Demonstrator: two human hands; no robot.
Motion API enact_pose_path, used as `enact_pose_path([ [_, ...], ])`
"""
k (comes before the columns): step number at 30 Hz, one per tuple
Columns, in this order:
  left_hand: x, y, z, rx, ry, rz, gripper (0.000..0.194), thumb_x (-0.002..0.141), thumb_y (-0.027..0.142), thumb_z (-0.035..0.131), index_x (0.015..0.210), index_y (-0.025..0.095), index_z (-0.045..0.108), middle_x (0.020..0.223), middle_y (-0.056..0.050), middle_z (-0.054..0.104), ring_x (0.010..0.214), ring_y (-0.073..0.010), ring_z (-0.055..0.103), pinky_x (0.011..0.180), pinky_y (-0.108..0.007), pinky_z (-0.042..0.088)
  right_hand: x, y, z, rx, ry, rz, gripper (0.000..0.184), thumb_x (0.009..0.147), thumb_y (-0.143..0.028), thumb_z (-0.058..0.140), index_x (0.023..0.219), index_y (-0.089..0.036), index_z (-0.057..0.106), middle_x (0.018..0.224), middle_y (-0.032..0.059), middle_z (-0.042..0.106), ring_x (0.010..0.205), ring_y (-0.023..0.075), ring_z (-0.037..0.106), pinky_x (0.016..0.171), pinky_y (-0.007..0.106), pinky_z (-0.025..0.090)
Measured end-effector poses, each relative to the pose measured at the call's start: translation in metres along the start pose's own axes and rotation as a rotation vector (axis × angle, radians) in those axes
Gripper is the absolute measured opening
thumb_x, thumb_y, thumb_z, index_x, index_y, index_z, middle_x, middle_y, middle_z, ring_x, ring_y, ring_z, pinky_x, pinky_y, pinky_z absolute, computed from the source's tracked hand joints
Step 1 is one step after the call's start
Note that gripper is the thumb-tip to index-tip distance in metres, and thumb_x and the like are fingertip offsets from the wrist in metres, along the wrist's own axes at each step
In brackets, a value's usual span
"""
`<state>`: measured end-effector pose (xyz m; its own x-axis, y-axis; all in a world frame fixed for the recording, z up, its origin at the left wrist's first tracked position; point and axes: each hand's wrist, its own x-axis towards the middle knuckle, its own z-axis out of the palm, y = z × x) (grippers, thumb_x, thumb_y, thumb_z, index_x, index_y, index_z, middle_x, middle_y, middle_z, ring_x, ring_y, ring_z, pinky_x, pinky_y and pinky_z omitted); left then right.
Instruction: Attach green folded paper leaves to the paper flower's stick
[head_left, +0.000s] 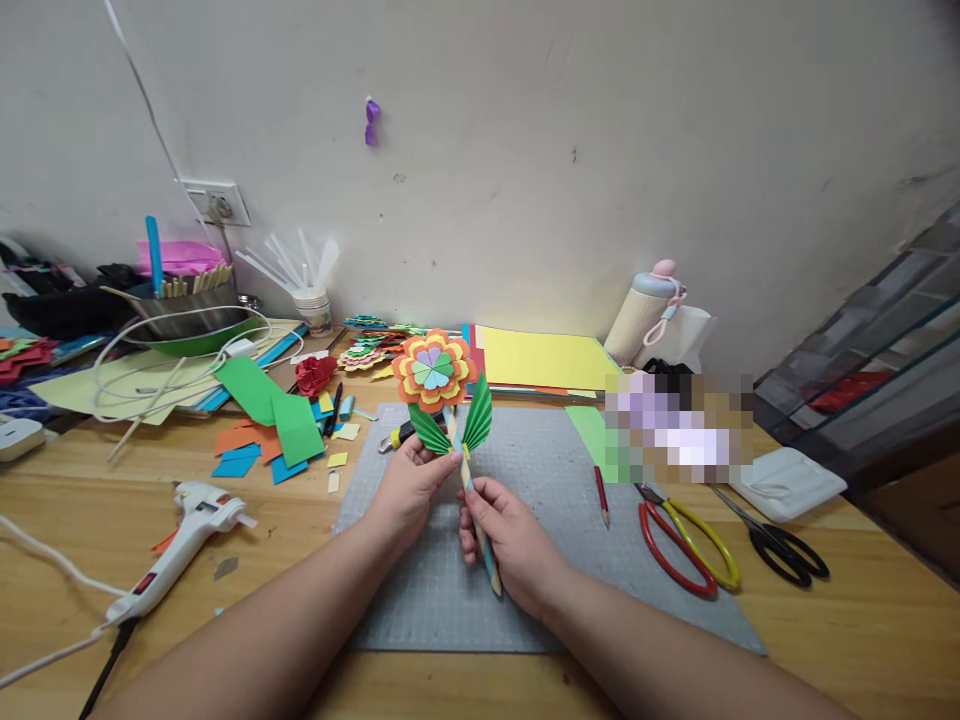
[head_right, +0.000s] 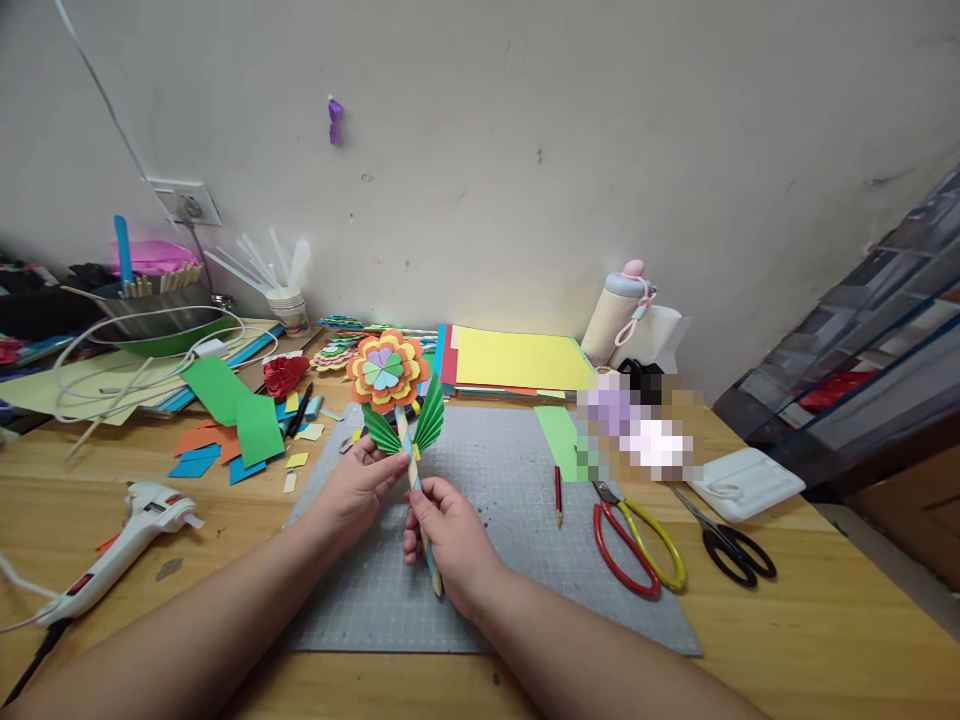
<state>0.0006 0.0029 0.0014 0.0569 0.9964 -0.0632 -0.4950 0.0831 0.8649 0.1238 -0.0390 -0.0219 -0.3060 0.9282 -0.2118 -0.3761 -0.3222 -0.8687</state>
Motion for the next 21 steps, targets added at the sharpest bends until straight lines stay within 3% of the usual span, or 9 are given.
enact_pose_path([
  [21,-0.0003,-0.0002,-0.003,0.067,-0.011,0.03,0.037,0.059,0.019,0.079,0.093,0.016,0.063,0.091,-0.004,0.068,0.083,-0.0145,0.062,0.077,-0.026,0.045,0.0002,0.0039,0.0003,0.034,-0.053,0.011,0.033,0.077,-0.049,0.061,0.084,-0.019,0.049,0.064,-0.0055,0.051,0.047,0.0067,0.048,0.044,0.02,0.041],
])
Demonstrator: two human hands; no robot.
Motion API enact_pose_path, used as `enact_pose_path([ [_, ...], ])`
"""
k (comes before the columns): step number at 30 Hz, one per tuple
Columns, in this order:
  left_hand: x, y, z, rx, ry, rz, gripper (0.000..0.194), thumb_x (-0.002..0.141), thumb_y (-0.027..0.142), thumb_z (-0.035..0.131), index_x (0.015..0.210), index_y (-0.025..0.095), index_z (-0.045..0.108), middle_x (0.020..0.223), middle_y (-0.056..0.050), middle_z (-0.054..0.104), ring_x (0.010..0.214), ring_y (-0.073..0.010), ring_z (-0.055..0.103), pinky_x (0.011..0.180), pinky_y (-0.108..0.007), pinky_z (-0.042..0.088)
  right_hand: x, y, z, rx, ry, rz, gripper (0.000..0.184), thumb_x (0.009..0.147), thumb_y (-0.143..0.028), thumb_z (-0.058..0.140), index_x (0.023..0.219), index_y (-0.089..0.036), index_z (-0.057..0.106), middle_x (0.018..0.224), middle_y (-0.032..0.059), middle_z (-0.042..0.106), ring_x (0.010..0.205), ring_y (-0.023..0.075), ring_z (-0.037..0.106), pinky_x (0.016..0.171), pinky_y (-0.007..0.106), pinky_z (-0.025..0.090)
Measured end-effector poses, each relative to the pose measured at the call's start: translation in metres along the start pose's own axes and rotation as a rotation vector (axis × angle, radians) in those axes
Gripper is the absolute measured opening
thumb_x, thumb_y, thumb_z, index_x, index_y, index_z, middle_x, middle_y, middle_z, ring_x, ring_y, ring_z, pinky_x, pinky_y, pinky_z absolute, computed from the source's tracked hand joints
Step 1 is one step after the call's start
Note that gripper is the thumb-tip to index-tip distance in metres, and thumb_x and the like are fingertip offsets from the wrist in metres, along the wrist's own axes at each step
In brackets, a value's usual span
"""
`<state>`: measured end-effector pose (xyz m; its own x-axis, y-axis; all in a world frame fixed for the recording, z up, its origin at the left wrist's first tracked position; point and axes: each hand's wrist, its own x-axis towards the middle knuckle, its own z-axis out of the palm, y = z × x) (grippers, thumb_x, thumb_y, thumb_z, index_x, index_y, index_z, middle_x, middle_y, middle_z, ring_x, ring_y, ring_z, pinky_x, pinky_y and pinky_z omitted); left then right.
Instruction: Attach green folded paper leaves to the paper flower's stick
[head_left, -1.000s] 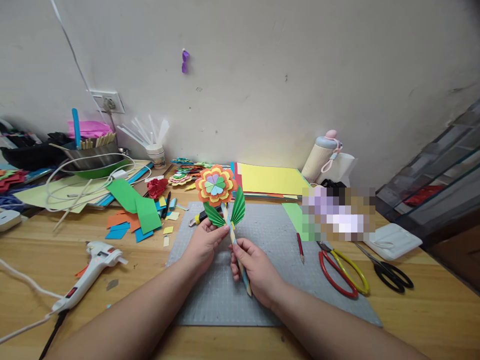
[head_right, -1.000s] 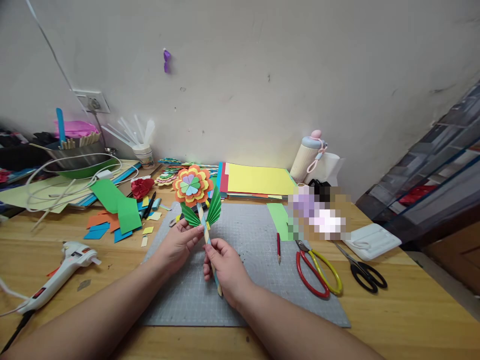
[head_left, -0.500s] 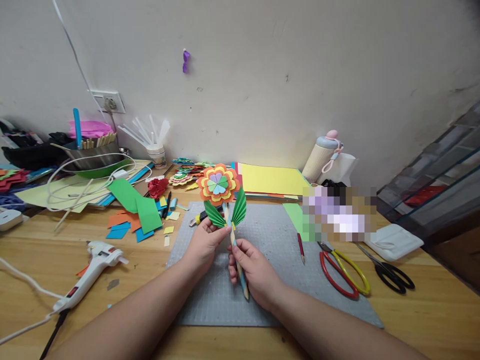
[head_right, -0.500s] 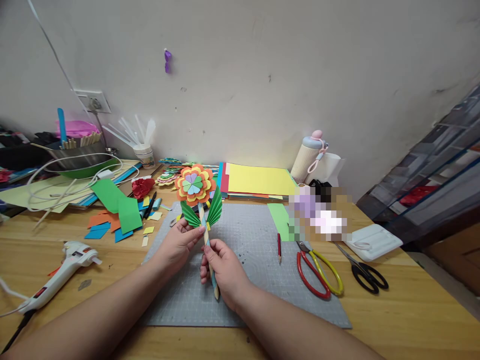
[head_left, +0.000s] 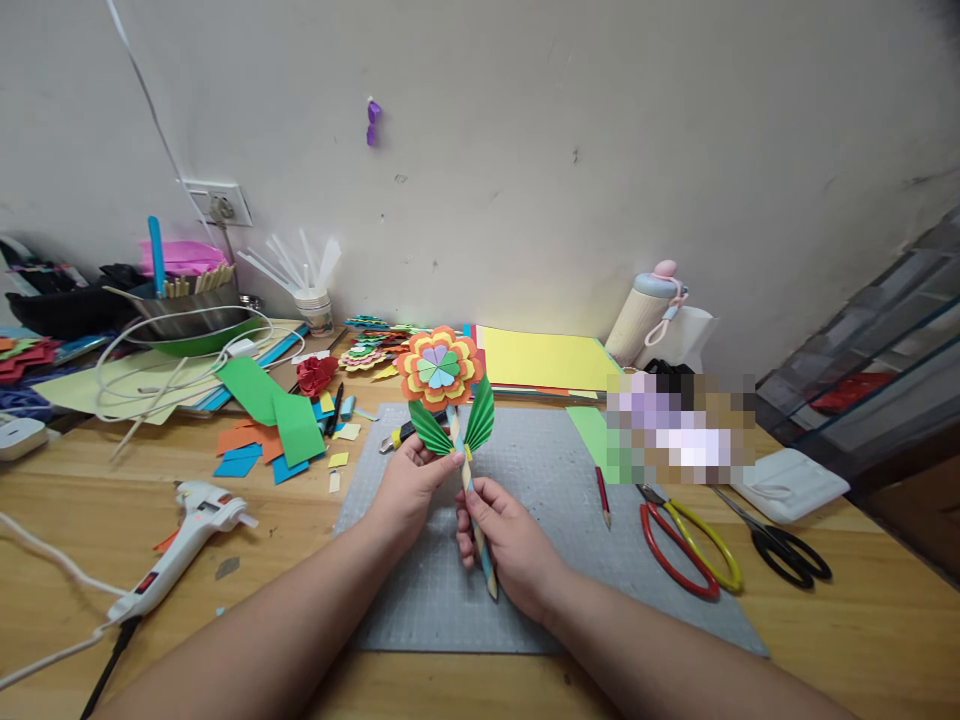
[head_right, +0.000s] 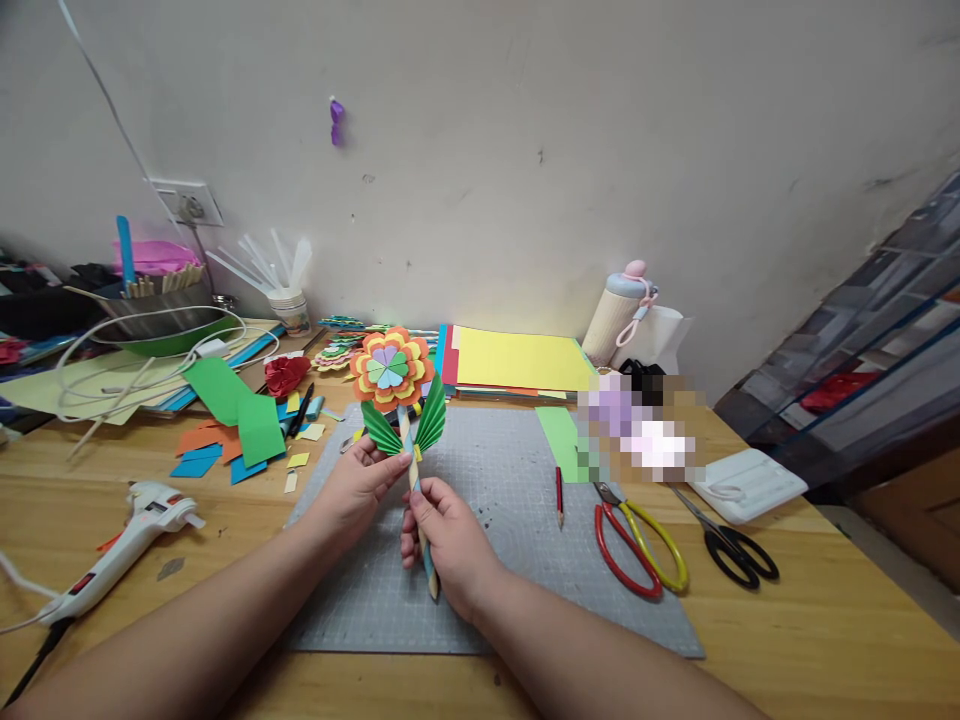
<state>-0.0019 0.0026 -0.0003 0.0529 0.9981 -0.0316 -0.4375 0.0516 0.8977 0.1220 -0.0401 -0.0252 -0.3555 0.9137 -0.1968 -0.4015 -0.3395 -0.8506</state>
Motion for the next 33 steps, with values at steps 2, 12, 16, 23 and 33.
enact_pose_path([
  [2,-0.0003,-0.0001,0.0,0.001,0.003,0.001,0.037,0.059,0.019,0.079,0.092,0.016,0.062,0.09,-0.004,0.068,0.082,-0.0143,0.062,0.077,-0.026,0.045,-0.0001,0.0003,0.0001,0.005,-0.011,-0.006,0.031,0.078,-0.049,0.06,0.084,-0.019,0.049,0.065,-0.0054,0.052,0.047,0.0066,0.048,0.044,0.02,0.041],
  [12,-0.0011,-0.0006,0.0007,-0.015,0.007,-0.005,0.039,0.057,0.02,0.08,0.092,0.017,0.063,0.088,-0.003,0.068,0.081,-0.0137,0.062,0.076,-0.025,0.045,-0.0015,-0.0022,0.003,0.028,-0.031,0.009,0.032,0.078,-0.049,0.059,0.082,-0.019,0.048,0.064,-0.0054,0.052,0.046,0.0067,0.048,0.044,0.021,0.04],
  [16,-0.0012,-0.0012,0.0002,-0.01,0.0,-0.002,0.036,0.06,0.018,0.078,0.092,0.016,0.062,0.088,-0.003,0.068,0.081,-0.0131,0.061,0.078,-0.025,0.045,-0.0013,-0.0016,0.0024,0.03,-0.031,0.016,0.032,0.078,-0.049,0.059,0.082,-0.019,0.048,0.064,-0.0052,0.052,0.046,0.0068,0.048,0.044,0.021,0.04],
  [23,-0.0002,-0.0019,-0.0013,-0.015,-0.001,0.004,0.036,0.058,0.02,0.079,0.09,0.016,0.063,0.087,-0.003,0.068,0.079,-0.0134,0.062,0.078,-0.026,0.045,0.0003,0.0002,0.0015,0.04,-0.031,0.024,0.033,0.077,-0.05,0.06,0.083,-0.02,0.049,0.064,-0.0051,0.052,0.047,0.007,0.048,0.044,0.021,0.04],
  [33,0.0017,-0.0043,-0.0043,0.023,-0.02,0.02,0.032,0.062,0.019,0.077,0.091,0.016,0.063,0.09,-0.004,0.068,0.083,-0.014,0.062,0.081,-0.027,0.044,-0.0004,-0.0002,0.0016,0.036,-0.02,0.019,0.031,0.078,-0.048,0.06,0.083,-0.019,0.049,0.064,-0.0051,0.052,0.047,0.0071,0.049,0.044,0.021,0.04],
])
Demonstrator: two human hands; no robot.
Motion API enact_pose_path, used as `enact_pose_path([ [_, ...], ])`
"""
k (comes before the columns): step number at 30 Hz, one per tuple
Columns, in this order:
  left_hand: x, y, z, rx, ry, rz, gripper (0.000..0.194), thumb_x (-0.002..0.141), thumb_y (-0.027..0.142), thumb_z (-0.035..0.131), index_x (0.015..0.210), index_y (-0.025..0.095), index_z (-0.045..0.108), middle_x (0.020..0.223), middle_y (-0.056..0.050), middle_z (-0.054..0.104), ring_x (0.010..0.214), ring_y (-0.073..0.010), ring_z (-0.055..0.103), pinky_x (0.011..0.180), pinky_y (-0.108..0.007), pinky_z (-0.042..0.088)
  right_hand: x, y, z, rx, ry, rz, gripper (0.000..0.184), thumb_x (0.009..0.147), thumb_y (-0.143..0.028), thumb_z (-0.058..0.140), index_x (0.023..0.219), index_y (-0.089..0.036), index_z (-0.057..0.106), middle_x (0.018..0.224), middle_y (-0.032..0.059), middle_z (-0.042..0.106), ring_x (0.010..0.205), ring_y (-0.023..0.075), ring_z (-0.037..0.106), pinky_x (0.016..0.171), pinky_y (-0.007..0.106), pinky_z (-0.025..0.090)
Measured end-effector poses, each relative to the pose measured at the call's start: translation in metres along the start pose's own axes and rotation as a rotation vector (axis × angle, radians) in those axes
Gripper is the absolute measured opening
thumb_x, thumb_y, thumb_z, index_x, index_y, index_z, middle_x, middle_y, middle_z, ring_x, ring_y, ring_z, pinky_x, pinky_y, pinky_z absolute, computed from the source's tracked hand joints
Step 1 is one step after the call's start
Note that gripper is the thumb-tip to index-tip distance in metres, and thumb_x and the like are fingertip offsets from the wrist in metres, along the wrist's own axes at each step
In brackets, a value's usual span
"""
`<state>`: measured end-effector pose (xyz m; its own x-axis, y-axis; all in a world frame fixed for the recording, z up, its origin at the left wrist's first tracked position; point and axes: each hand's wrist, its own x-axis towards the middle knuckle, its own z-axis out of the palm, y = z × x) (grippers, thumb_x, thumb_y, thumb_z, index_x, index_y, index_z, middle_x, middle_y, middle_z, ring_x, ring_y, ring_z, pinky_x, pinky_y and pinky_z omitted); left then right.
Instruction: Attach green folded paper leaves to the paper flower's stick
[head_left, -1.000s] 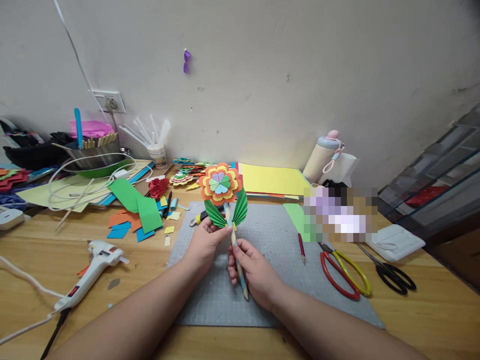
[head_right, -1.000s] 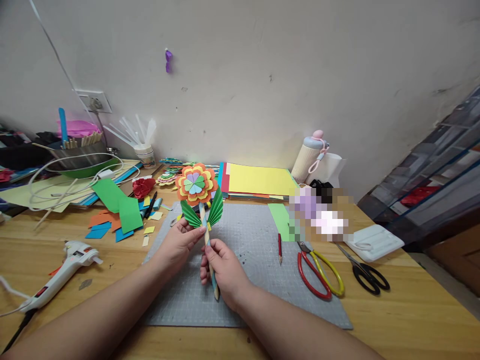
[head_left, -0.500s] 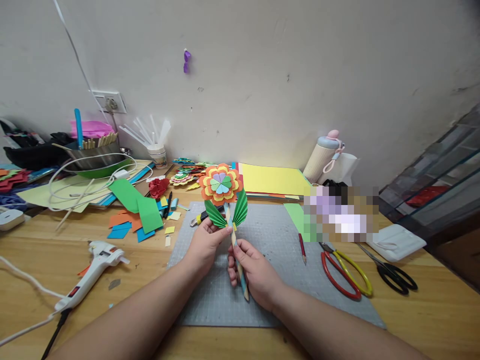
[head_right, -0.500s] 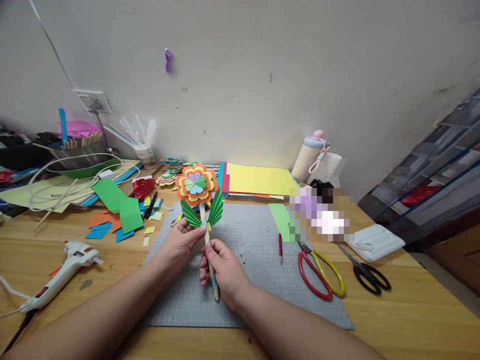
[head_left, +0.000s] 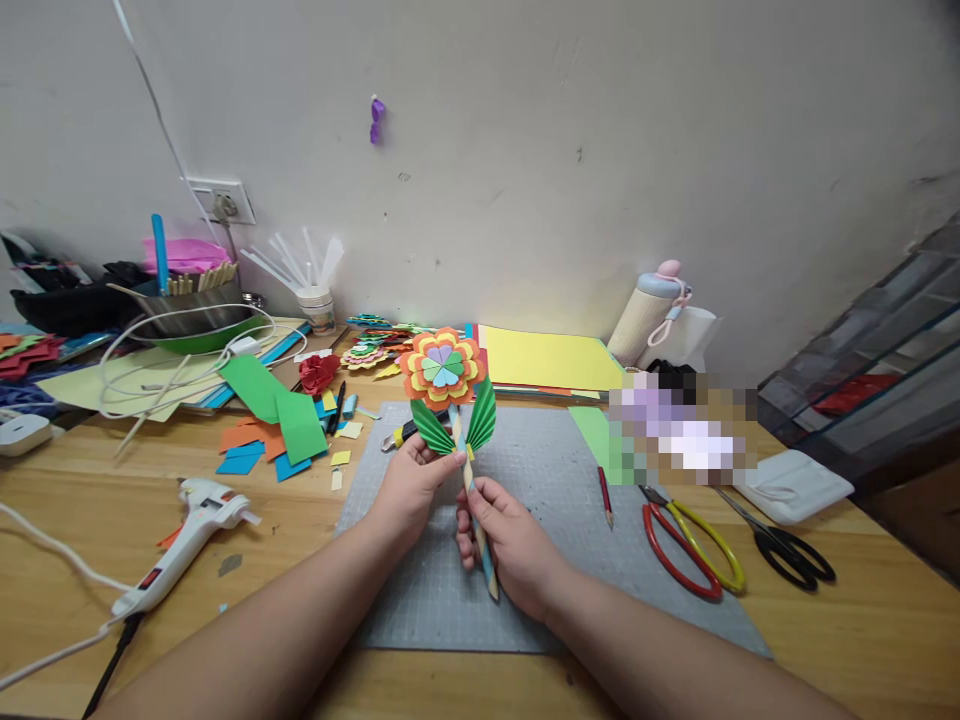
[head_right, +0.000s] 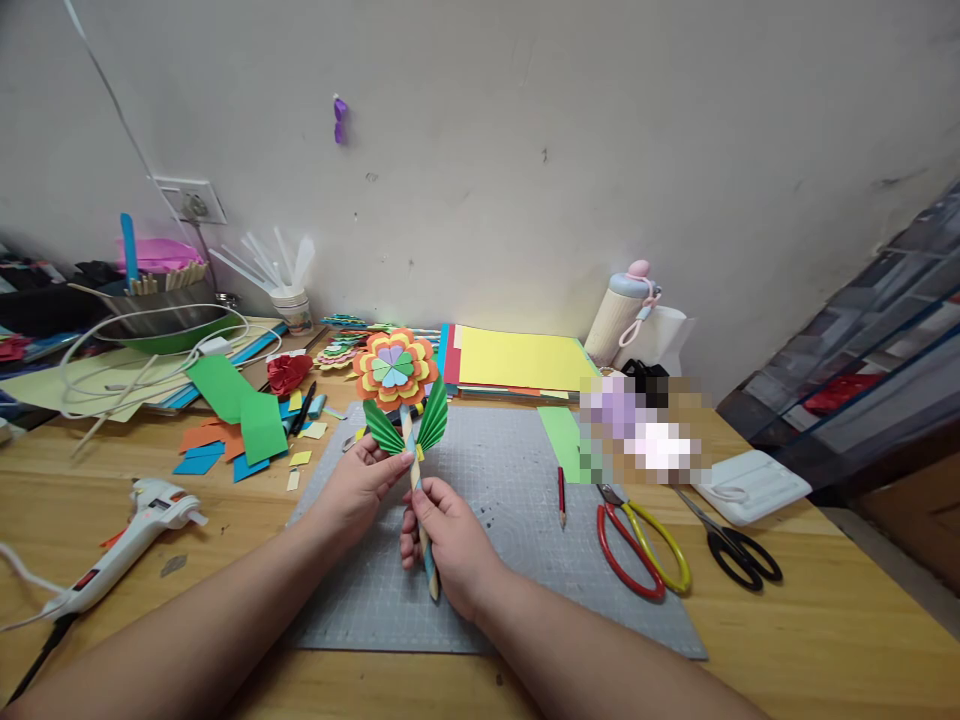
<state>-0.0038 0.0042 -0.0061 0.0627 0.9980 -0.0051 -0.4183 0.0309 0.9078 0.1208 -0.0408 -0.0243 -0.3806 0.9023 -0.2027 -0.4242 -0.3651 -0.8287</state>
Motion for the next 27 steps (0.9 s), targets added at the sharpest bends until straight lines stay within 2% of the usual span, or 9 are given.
enact_pose_path([
  [18,-0.0011,0.0018,0.0028,-0.015,0.017,-0.003,0.034,0.061,0.019,0.077,0.092,0.015,0.062,0.089,-0.005,0.067,0.082,-0.0144,0.061,0.08,-0.028,0.044,0.0014,0.0019,-0.0024,-0.008,0.006,-0.007,0.028,0.081,-0.045,0.058,0.086,-0.019,0.05,0.065,-0.0051,0.051,0.048,0.0066,0.048,0.045,0.021,0.04],
  [24,-0.0017,0.0037,0.0042,-0.096,0.01,-0.06,0.033,0.062,0.016,0.076,0.093,0.015,0.063,0.092,-0.004,0.068,0.083,-0.0134,0.062,0.079,-0.025,0.046,0.0026,0.0019,-0.0018,0.021,0.034,0.007,0.028,0.081,-0.045,0.058,0.086,-0.019,0.05,0.064,-0.0049,0.051,0.048,0.007,0.048,0.044,0.02,0.039],
  [27,0.0,0.0042,0.0013,-0.157,-0.035,-0.108,0.024,0.069,0.017,0.07,0.092,0.014,0.064,0.092,-0.006,0.069,0.082,-0.0143,0.063,0.079,-0.026,0.047,0.0027,-0.0004,-0.0014,0.043,0.056,0.006,0.028,0.08,-0.044,0.06,0.085,-0.018,0.05,0.063,-0.0049,0.05,0.048,0.0064,0.047,0.043,0.019,0.037],
])
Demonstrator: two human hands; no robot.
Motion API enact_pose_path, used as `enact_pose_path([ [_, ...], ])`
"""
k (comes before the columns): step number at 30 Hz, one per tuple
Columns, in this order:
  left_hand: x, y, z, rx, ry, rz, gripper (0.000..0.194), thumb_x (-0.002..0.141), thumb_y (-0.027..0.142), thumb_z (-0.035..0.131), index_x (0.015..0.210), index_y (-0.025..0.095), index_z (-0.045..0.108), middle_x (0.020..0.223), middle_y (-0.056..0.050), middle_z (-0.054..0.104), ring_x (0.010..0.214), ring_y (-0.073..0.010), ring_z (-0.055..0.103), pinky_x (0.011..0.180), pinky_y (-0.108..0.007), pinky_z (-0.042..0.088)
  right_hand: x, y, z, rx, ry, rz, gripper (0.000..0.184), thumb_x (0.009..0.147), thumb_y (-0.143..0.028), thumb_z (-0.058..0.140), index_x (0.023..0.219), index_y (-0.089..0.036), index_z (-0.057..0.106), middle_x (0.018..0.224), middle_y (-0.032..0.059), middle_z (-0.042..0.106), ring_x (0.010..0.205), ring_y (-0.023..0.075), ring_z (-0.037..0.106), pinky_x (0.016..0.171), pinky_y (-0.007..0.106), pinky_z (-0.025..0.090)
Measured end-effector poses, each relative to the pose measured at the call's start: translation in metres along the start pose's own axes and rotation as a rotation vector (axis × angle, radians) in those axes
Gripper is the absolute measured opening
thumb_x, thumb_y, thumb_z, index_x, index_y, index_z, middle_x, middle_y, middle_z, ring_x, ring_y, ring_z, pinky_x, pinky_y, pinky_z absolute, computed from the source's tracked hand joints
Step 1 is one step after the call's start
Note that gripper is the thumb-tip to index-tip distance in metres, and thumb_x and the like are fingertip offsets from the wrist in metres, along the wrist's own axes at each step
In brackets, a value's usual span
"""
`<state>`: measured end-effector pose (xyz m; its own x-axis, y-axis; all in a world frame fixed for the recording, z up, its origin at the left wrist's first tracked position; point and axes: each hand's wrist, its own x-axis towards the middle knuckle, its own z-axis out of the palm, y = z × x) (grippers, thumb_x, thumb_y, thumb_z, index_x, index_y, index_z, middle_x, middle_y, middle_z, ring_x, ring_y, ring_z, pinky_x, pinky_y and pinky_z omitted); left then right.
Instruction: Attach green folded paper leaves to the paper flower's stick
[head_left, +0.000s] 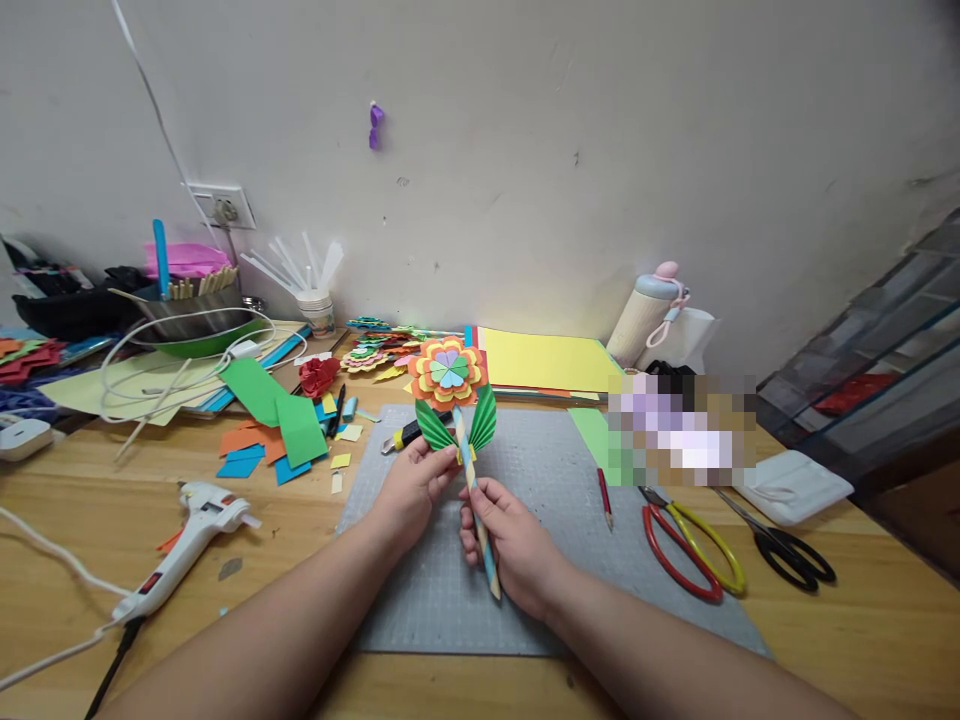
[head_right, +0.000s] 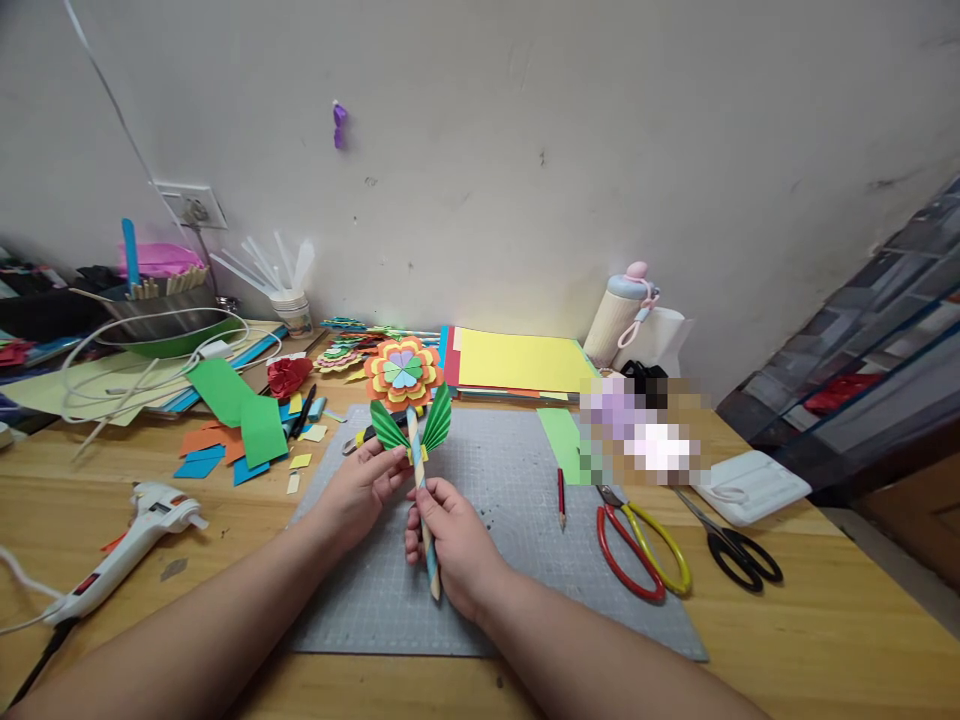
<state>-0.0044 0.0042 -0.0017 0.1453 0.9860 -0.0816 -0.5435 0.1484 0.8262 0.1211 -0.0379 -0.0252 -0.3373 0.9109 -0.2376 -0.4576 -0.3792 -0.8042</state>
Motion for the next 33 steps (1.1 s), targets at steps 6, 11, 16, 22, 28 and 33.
enact_pose_path([
  [6,0.004,0.003,-0.009,-0.132,-0.004,-0.157,0.021,0.076,0.012,0.049,0.092,0.011,0.064,0.09,-0.011,0.069,0.085,-0.0194,0.065,0.084,-0.034,0.048,0.0,-0.002,-0.002,0.05,0.011,-0.001,0.027,0.078,-0.042,0.062,0.084,-0.018,0.051,0.063,-0.0053,0.049,0.045,0.0041,0.042,0.04,0.016,0.029],
  [11,0.007,0.0,-0.011,-0.155,0.059,-0.253,0.021,0.075,0.003,0.048,0.086,0.013,0.061,0.081,-0.008,0.07,0.075,-0.0174,0.066,0.074,-0.031,0.052,-0.001,0.001,-0.003,0.038,-0.015,-0.029,0.025,0.08,-0.04,0.061,0.084,-0.018,0.052,0.063,-0.0052,0.049,0.045,0.0038,0.042,0.04,0.017,0.029],
  [16,0.007,-0.003,-0.007,-0.167,0.071,-0.276,0.018,0.078,0.001,0.048,0.082,0.013,0.061,0.076,-0.006,0.069,0.069,-0.0139,0.065,0.068,-0.026,0.052,-0.002,0.001,-0.004,0.007,-0.045,-0.037,0.024,0.081,-0.041,0.06,0.085,-0.018,0.053,0.064,-0.0053,0.048,0.045,0.0042,0.043,0.039,0.017,0.03],
  [22,0.004,-0.002,-0.007,-0.154,-0.002,-0.373,0.022,0.076,0.001,0.046,0.086,0.007,0.064,0.086,-0.013,0.069,0.076,-0.0169,0.066,0.066,-0.024,0.052,-0.001,0.001,-0.005,-0.005,-0.019,-0.045,0.024,0.081,-0.041,0.06,0.085,-0.018,0.052,0.064,-0.0055,0.049,0.045,0.0043,0.044,0.038,0.016,0.032],
  [28,0.001,0.001,-0.007,-0.169,-0.086,-0.378,0.025,0.074,0.008,0.044,0.087,0.005,0.066,0.095,-0.017,0.068,0.096,-0.0247,0.063,0.083,-0.033,0.049,0.001,0.002,-0.005,-0.013,0.002,-0.056,0.025,0.08,-0.041,0.061,0.084,-0.018,0.05,0.064,-0.0056,0.05,0.045,0.0044,0.044,0.038,0.016,0.034],
  [33,-0.001,-0.002,-0.004,-0.055,-0.104,-0.281,0.018,0.083,0.02,0.052,0.087,0.008,0.066,0.094,-0.016,0.069,0.093,-0.0239,0.065,0.081,-0.032,0.049,-0.001,0.002,-0.004,-0.021,0.028,-0.057,0.028,0.078,-0.044,0.062,0.085,-0.018,0.052,0.063,-0.0056,0.049,0.044,0.0048,0.044,0.038,0.017,0.034],
])
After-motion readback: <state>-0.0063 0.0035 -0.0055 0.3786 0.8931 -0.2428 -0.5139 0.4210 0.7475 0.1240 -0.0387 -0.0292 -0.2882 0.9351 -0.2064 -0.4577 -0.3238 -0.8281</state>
